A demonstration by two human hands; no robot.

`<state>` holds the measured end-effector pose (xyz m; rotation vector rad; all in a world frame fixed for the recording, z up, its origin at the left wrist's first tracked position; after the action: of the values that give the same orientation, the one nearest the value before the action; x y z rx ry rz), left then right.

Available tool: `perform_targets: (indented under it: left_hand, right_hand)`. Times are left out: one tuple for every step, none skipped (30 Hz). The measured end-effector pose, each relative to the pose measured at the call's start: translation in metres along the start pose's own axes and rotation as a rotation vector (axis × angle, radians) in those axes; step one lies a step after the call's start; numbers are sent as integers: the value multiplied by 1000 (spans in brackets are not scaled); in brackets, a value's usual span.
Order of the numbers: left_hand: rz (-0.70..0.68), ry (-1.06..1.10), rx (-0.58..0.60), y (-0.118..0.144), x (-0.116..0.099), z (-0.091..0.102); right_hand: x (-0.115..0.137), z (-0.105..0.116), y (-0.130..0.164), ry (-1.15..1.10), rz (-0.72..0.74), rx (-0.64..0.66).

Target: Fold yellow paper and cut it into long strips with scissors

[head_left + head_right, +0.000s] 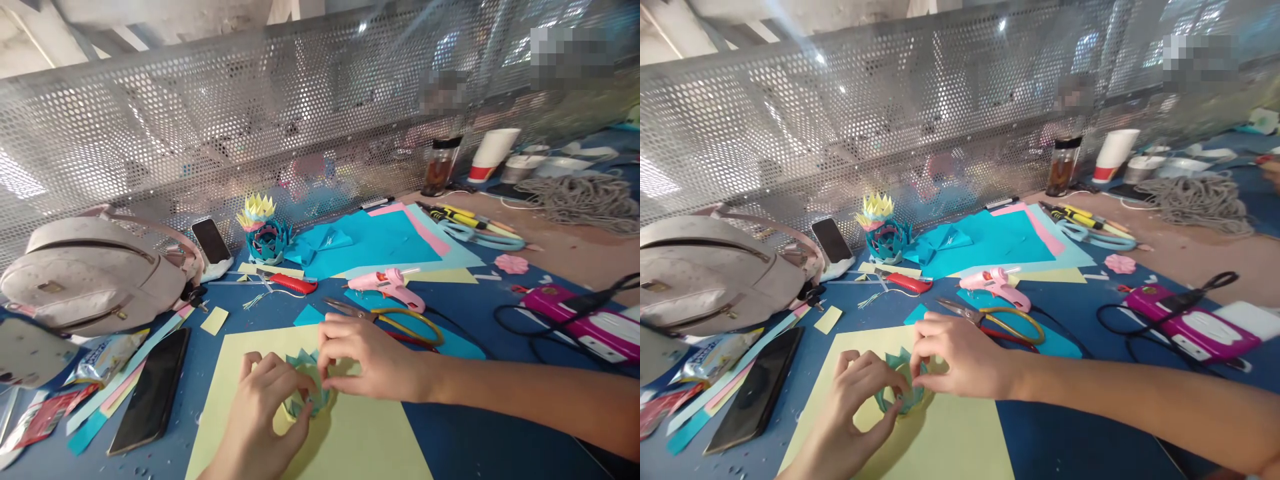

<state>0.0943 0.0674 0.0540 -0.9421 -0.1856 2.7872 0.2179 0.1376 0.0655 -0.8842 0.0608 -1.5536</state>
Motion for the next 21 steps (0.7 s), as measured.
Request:
perform_targets:
  left_hand:
    - [-13,0,4,0,-1,0]
    - [-26,-1,8,0,-3,-1]
    - [-34,-1,11,1,-4,-1]
    - [-39,1,11,1,-4,-2]
    - [-40,4,13,1,-5,-2]
    - [-39,7,18,2,-6,-3]
    - [-40,13,25,2,-7,-4]
    - [-41,20,37,2,-7,-5]
    - [-44,28,52,3,-8,-6]
    - [-48,36,68,3,-8,-5]
    - [-54,43,84,3,-8,-4]
    - [-65,52,92,3,-7,-1]
    - [-77,61,90,2,-6,3]
    - [-89,69,78,2,-5,10]
    - [-96,76,58,0,-2,17]
    - [-95,80,32,-2,2,25]
    - [-89,80,9,-4,6,32]
    - [-77,77,-7,-6,12,38]
    - [-72,76,-13,-9,16,42]
    - [-66,77,-6,-12,21,43]
    - [-65,77,5,-14,26,43]
  right_hand:
    - [0,-1,1,-10,-6,-19]
    - [0,-3,2,-24,-14,-36]
    - [0,-4,2,-37,-25,-50]
    - [0,-5,3,-49,-40,-59]
    - [0,-6,3,-61,-57,-64]
    - [0,-6,3,-72,-73,-64]
    - [0,-6,3,-81,-88,-60]
    - [-1,-6,3,-89,-97,-53]
    - [-1,-5,3,-95,-97,-46]
    - [-1,-4,2,-94,-90,-40]
    - [-1,-3,2,-84,-78,-33]
    - [-1,-1,2,-66,-61,-25]
    - [-2,1,1,-42,-41,-16]
    - [-2,3,1,-16,-22,-7]
    - [-3,4,1,8,-7,1]
    - [-4,4,1,27,6,8]
    - [-5,4,1,37,17,14]
    - [-5,4,1,42,25,18]
    - [-6,4,2,43,28,20]
    - [-6,3,2,44,31,22]
    - [-6,3,2,47,35,25]
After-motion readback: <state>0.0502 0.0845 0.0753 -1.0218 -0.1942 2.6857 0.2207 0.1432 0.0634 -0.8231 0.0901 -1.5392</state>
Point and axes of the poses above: each hand's wrist, its own y-axis away from the middle knuckle, its own z-axis out of the back of the hand, x = y × z, the point moved 7 cm from there along -y, towards the middle knuckle, and after that the axes turned 13 degrees about z, right-handed, at the moved point
